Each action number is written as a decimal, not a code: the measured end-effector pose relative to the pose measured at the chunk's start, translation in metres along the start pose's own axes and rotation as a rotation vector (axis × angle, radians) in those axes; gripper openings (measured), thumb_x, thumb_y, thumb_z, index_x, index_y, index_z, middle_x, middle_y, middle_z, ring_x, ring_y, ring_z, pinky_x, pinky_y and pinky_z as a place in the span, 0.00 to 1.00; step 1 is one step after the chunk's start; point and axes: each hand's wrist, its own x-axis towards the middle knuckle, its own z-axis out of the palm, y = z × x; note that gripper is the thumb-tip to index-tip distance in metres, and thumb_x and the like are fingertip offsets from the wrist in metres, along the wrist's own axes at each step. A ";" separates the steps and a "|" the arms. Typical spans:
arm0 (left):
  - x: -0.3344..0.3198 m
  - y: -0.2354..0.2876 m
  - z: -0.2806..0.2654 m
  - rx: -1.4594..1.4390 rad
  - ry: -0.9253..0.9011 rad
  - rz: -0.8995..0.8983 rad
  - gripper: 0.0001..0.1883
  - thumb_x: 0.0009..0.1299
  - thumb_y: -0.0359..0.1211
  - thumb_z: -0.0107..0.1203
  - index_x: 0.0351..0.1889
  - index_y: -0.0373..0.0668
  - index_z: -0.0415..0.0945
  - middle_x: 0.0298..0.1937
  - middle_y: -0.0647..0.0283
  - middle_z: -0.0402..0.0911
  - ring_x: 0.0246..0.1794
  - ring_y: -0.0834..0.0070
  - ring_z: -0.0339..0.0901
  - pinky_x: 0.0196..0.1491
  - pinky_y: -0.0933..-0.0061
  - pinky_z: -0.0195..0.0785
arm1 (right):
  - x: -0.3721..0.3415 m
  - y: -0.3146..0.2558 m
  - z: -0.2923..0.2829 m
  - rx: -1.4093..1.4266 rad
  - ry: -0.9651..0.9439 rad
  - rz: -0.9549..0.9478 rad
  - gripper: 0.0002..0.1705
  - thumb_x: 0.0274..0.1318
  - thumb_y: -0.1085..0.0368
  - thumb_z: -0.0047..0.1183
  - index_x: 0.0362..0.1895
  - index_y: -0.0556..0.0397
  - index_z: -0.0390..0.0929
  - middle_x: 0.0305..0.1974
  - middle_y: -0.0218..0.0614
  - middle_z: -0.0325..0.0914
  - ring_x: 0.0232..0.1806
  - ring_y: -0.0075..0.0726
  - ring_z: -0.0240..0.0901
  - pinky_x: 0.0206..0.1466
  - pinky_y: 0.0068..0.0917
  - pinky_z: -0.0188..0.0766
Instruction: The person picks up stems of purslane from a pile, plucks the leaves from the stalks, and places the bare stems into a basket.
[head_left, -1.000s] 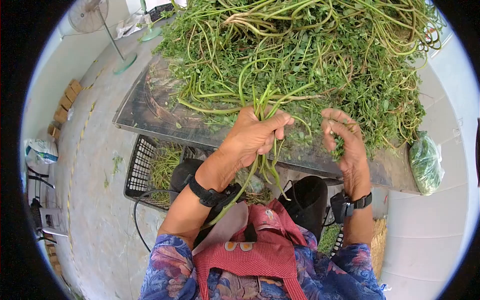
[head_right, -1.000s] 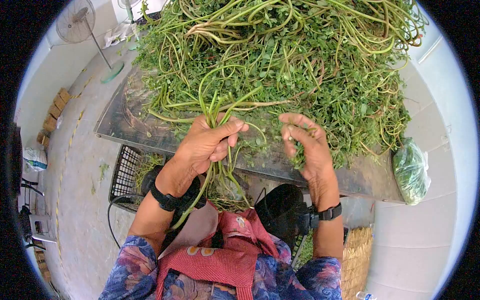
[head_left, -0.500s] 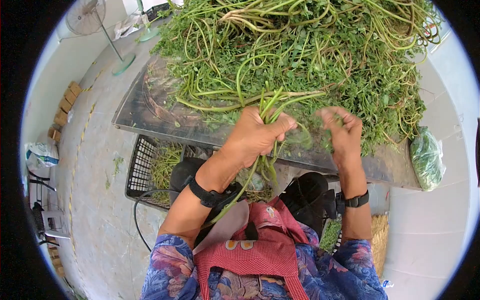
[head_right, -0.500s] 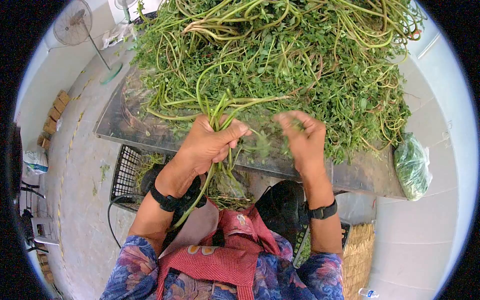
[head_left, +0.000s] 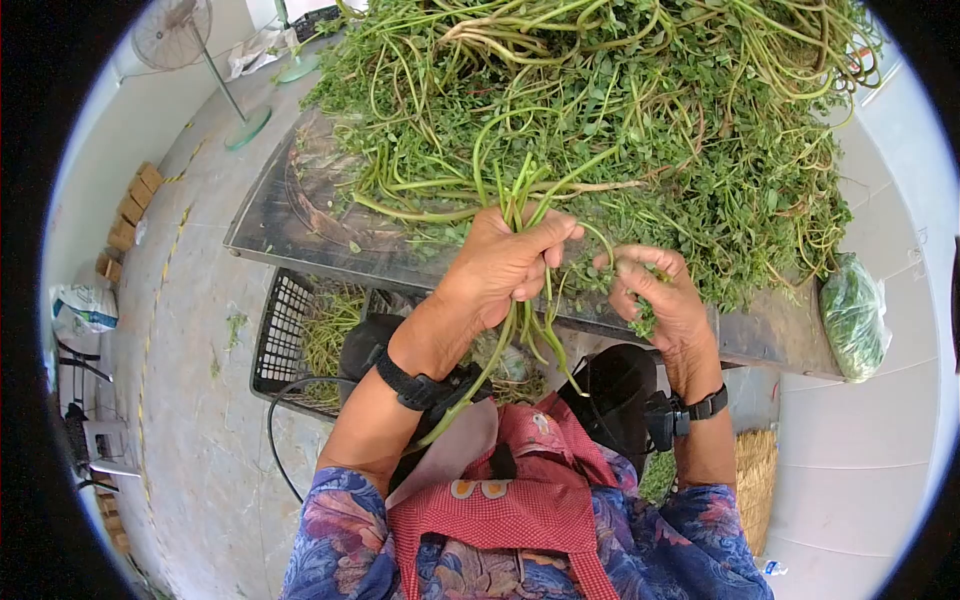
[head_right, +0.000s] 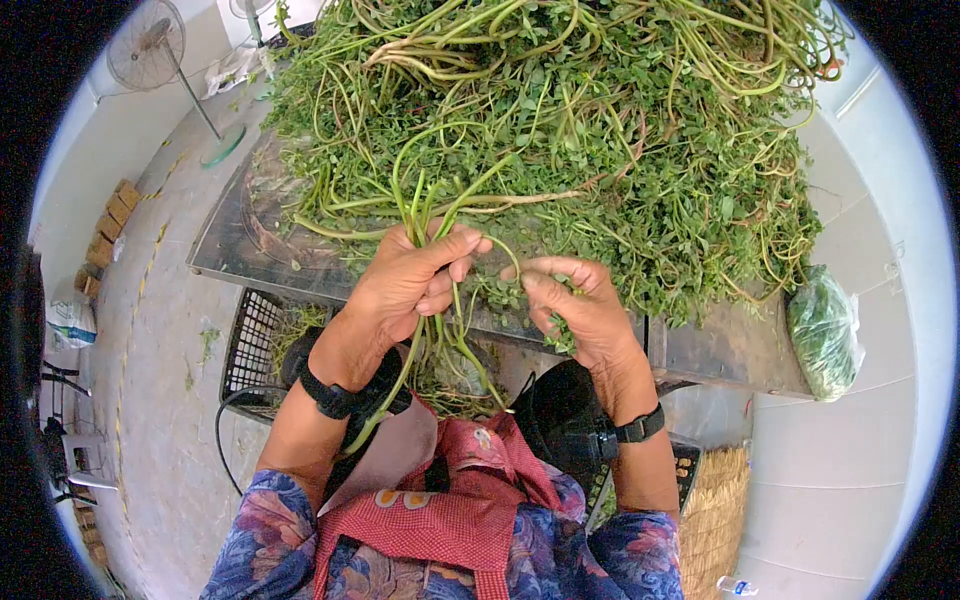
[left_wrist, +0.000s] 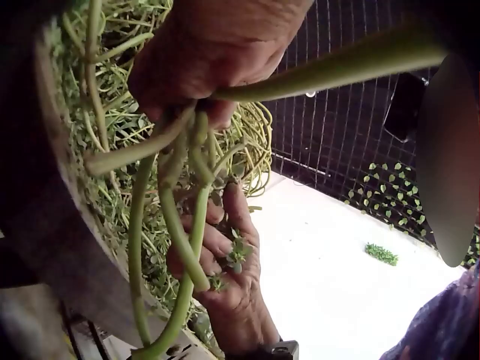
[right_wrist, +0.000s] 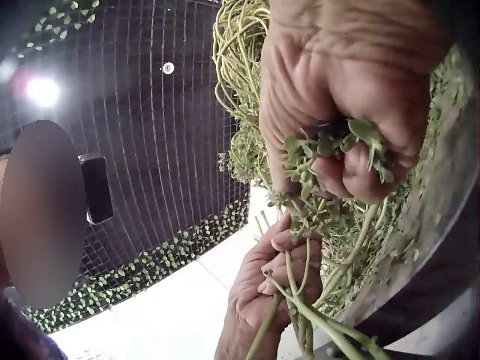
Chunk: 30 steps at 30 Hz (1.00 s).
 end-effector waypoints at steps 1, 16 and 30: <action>0.000 0.000 0.000 -0.002 0.003 0.005 0.10 0.66 0.34 0.55 0.35 0.34 0.76 0.18 0.72 0.68 0.09 0.92 0.53 0.09 0.88 0.43 | 0.000 0.000 0.000 -0.001 -0.001 0.000 0.14 0.55 0.63 0.55 0.38 0.62 0.78 0.18 0.25 0.68 0.15 0.17 0.58 0.18 0.17 0.53; -0.012 -0.003 0.010 0.223 -0.124 0.094 0.14 0.67 0.40 0.53 0.31 0.37 0.76 0.17 0.70 0.71 0.08 0.89 0.55 0.11 0.86 0.44 | 0.026 -0.022 -0.040 0.169 0.514 -0.144 0.07 0.52 0.64 0.51 0.28 0.55 0.73 0.22 0.30 0.69 0.20 0.20 0.62 0.15 0.16 0.53; -0.029 0.057 -0.065 -0.220 0.275 0.235 0.11 0.69 0.37 0.50 0.35 0.38 0.72 0.12 0.69 0.63 0.09 0.82 0.56 0.09 0.80 0.55 | 0.042 -0.021 -0.012 0.359 0.239 -0.131 0.12 0.54 0.65 0.55 0.41 0.56 0.75 0.28 0.33 0.72 0.14 0.18 0.56 0.14 0.17 0.52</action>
